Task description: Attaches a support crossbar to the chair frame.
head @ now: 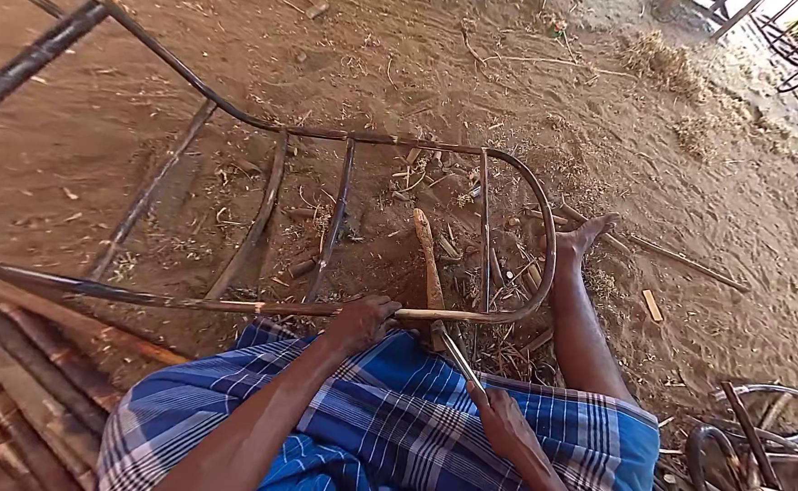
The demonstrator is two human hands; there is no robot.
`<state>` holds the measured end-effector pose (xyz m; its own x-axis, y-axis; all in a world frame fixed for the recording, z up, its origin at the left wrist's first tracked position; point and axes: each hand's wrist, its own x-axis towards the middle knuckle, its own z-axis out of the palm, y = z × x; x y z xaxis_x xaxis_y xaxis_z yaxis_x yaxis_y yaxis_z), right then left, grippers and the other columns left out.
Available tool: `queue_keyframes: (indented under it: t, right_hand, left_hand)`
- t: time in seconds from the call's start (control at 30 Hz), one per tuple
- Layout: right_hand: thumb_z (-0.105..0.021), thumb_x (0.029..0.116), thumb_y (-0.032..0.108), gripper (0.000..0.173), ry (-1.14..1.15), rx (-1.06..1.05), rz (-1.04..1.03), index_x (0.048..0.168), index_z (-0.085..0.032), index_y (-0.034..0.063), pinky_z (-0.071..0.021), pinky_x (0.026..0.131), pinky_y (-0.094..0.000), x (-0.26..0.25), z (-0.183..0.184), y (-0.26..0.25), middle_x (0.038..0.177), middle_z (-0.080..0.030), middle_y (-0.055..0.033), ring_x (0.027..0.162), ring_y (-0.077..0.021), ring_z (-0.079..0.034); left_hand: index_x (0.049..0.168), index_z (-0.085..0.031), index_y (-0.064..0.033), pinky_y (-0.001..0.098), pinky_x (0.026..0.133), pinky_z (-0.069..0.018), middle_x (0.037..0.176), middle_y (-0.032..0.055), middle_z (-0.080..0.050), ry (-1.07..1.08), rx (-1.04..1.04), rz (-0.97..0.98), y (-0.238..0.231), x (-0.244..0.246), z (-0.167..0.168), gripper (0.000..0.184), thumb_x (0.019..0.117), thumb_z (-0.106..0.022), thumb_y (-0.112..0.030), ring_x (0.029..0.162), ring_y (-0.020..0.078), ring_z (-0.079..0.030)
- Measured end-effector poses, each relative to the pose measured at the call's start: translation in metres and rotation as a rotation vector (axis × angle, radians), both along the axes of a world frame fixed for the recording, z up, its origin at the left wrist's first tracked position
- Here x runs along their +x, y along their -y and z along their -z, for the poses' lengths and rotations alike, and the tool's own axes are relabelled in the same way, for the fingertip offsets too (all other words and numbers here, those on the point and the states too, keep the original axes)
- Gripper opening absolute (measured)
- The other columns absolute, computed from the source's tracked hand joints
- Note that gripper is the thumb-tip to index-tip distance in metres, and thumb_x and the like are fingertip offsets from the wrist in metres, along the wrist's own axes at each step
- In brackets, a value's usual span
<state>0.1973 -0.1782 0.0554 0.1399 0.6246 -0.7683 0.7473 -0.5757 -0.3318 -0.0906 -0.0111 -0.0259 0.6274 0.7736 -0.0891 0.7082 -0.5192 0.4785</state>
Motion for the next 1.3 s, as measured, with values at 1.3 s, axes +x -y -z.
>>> queue_keyframes:
  t: [1.3]
  right_hand:
    - [-0.027, 0.1036, 0.066, 0.065, -0.286, 0.300, 0.053, 0.078, -0.058, 0.0144, -0.0417, 0.047, -0.0358, -0.004, -0.014, -0.005, 0.059, -0.045, 0.0004, 0.049, -0.0154, -0.045]
  left_hand:
    - [0.110, -0.072, -0.0055, 0.0483, 0.090, -0.0577, 0.102, 0.0119, -0.072, 0.028, 0.115, 0.023, 0.009, -0.013, 0.002, 0.020, 0.0983, -0.068, -0.021, 0.098, 0.0291, -0.071]
